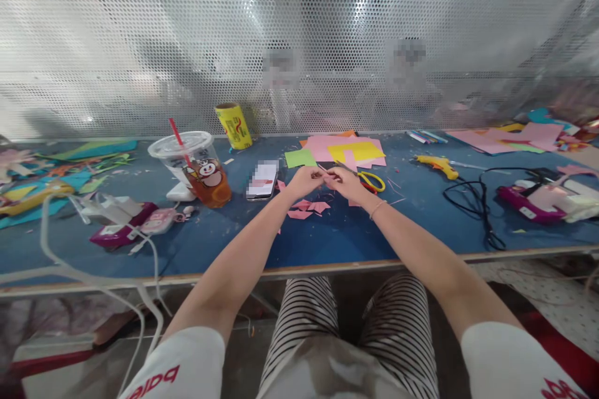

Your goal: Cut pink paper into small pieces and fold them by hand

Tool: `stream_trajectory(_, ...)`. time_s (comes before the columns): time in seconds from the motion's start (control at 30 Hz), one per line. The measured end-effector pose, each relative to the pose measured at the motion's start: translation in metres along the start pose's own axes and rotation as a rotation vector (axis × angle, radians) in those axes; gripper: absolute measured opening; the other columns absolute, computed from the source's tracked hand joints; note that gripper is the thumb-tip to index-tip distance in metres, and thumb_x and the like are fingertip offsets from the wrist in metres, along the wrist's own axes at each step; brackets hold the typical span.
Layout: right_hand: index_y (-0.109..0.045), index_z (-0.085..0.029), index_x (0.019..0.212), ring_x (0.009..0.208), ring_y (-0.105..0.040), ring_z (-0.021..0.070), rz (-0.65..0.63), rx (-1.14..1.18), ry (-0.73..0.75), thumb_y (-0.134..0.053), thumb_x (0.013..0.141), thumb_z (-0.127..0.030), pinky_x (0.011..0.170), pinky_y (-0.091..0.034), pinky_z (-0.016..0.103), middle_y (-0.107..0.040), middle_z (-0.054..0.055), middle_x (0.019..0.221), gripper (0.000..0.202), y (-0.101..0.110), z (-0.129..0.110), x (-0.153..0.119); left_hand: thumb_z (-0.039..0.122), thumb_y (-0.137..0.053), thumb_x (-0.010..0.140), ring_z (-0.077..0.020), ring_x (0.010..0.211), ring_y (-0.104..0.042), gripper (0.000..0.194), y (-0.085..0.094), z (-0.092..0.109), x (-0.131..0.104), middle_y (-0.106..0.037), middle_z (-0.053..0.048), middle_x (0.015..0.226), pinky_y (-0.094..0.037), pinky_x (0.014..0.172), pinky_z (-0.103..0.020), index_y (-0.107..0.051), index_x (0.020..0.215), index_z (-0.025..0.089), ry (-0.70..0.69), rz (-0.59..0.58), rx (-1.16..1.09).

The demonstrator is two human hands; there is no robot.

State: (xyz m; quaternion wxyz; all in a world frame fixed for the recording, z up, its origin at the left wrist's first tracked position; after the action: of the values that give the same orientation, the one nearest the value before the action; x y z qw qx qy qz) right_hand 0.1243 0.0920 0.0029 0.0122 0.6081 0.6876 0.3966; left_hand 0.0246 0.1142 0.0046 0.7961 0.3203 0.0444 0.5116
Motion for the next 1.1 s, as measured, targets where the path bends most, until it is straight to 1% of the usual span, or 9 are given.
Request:
stream_trajectory(0.13,-0.062,-0.018,0.088,0.076,-0.060,0.0173,0.017,0.046,-0.024,-0.051,0.082,-0.040,0.072,-0.047,0.031,-0.066,0.005,0.083,0.026,0.003,0.006,-0.006,0.034,-0.060,0.071,-0.0093,0.057,-0.055,0.023,-0.002,0.000,0.000,-0.063,-0.003,0.069,-0.044,0.057,-0.024,-0.066,0.079,0.013,0.007,-0.015,-0.079)
stream_trajectory(0.37,-0.062,-0.019,0.075,0.069,-0.060,0.0164,0.053,0.102,-0.089,-0.052,0.079,-0.038,0.067,-0.046,0.030,-0.066,0.003,0.074,0.021,0.022,0.004,-0.005,0.021,-0.062,0.066,-0.0112,0.063,-0.058,0.015,0.008,0.003,0.000,-0.063,-0.003,0.069,-0.044,0.062,-0.025,-0.061,0.078,0.013,-0.021,0.106,-0.092)
stream_trajectory(0.53,-0.062,-0.018,0.074,0.066,-0.058,0.0154,0.042,0.094,-0.066,-0.053,0.078,-0.037,0.064,-0.045,0.030,-0.065,0.003,0.073,0.021,0.024,0.005,-0.005,0.031,-0.061,0.070,-0.0111,0.062,-0.056,0.018,0.004,0.006,-0.001,-0.063,-0.003,0.070,-0.043,0.060,-0.025,-0.063,0.076,0.014,-0.053,0.100,-0.078)
stream_trajectory(0.7,-0.061,-0.018,0.074,0.064,-0.058,0.0149,0.010,0.121,-0.082,-0.053,0.078,-0.035,0.062,-0.046,0.029,-0.064,0.002,0.069,0.019,0.018,0.007,-0.006,0.031,-0.061,0.070,-0.0116,0.069,-0.058,0.021,0.002,0.010,-0.001,-0.066,-0.005,0.080,-0.044,0.065,-0.025,-0.065,0.081,0.015,-0.080,0.126,-0.058)
stream_trajectory(0.87,-0.059,-0.018,0.086,0.068,-0.061,0.0157,-0.005,0.140,-0.100,-0.052,0.079,-0.038,0.065,-0.049,0.030,-0.065,0.004,0.074,0.022,0.016,0.009,-0.004,0.032,-0.061,0.071,-0.0111,0.064,-0.057,0.020,0.000,0.010,-0.002,-0.064,-0.003,0.072,-0.044,0.062,-0.025,-0.064,0.080,0.014,-0.066,0.119,-0.122)
stream_trajectory(0.93,-0.058,-0.017,0.095,0.078,-0.062,0.0173,0.012,0.021,-0.084,-0.052,0.080,-0.038,0.074,-0.049,0.032,-0.065,0.007,0.087,0.027,0.024,0.012,-0.004,0.028,-0.061,0.070,-0.0105,0.062,-0.057,0.016,0.000,0.008,-0.003,-0.061,-0.002,0.068,-0.046,0.062,-0.025,-0.063,0.079,0.014,-0.034,0.121,-0.194)
stream_trajectory(1.0,-0.056,-0.016,0.104,0.096,-0.059,0.0214,0.065,-0.234,-0.102,-0.052,0.080,-0.037,0.086,-0.046,0.035,-0.062,0.012,0.103,0.033,0.039,0.021,-0.005,0.025,-0.062,0.069,-0.0098,0.061,-0.057,0.014,0.000,0.004,-0.004,-0.059,-0.001,0.066,-0.049,0.065,-0.026,-0.062,0.077,0.014,0.025,0.137,-0.317)
stream_trajectory(1.07,-0.054,-0.012,0.108,0.111,-0.052,0.0289,0.071,-0.519,-0.239,-0.050,0.080,-0.038,0.093,-0.040,0.041,-0.056,0.019,0.114,0.039,0.054,0.040,-0.010,0.024,-0.064,0.068,-0.0095,0.062,-0.059,0.014,0.001,0.001,-0.004,-0.058,0.000,0.066,-0.051,0.070,-0.028,-0.060,0.076,0.013,0.083,0.158,-0.479)
stream_trajectory(1.1,-0.053,-0.010,0.109,0.112,-0.051,0.0327,0.019,-0.615,-0.324,-0.051,0.079,-0.043,0.093,-0.040,0.043,-0.054,0.023,0.117,0.045,0.057,0.052,-0.014,0.023,-0.065,0.067,-0.0096,0.063,-0.060,0.015,0.002,-0.001,-0.004,-0.057,0.000,0.067,-0.052,0.072,-0.030,-0.059,0.076,0.013,0.103,0.174,-0.553)
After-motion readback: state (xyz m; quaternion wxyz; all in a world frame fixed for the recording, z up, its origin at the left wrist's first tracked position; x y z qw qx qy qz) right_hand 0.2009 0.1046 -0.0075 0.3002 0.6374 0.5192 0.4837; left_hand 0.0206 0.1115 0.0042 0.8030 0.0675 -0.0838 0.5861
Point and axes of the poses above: each hand's wrist, its own x-axis towards the middle knuckle, its own y-axis out of the back of the hand, z = x × y, the point moved 9 cm from there along x, towards the middle knuckle
